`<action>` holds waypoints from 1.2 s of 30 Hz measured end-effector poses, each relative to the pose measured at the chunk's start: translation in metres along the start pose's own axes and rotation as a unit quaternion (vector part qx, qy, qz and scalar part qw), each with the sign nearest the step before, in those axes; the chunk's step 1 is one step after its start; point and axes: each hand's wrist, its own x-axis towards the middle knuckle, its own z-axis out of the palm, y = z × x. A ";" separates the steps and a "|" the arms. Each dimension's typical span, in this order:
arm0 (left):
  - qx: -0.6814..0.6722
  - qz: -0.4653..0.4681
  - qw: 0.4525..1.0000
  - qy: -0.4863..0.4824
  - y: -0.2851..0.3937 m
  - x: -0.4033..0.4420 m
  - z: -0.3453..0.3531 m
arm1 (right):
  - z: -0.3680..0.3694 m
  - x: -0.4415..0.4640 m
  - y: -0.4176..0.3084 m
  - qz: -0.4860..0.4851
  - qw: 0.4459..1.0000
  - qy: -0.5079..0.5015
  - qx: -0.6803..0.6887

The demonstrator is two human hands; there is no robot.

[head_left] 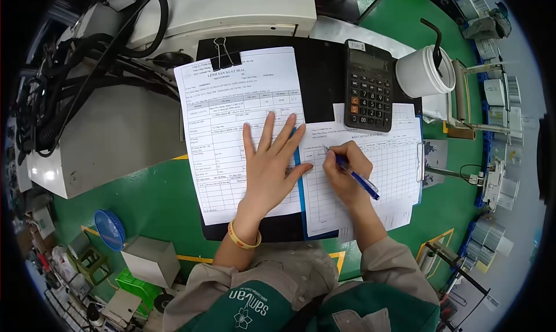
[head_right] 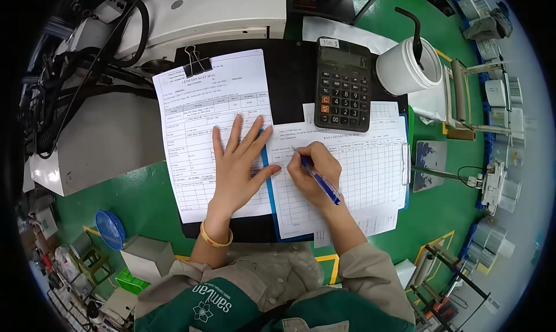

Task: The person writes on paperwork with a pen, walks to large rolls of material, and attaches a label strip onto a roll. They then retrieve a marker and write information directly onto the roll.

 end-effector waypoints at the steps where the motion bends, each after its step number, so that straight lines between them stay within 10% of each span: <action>1: 0.001 -0.002 1.000 -0.002 0.000 0.000 0.000 | -0.001 0.000 -0.001 -0.001 1.000 -0.003 -0.001; 19: 0.012 -0.005 1.000 -0.011 0.002 0.001 -0.002 | 0.001 0.002 -0.001 -0.040 0.999 0.028 -0.010; 25: 0.008 0.003 1.000 -0.007 0.002 0.001 -0.001 | -0.028 0.002 0.020 0.096 0.983 0.122 0.099; 36: 0.024 -0.009 1.000 -0.015 0.005 0.002 -0.002 | -0.040 0.004 0.026 0.030 0.999 0.030 -0.013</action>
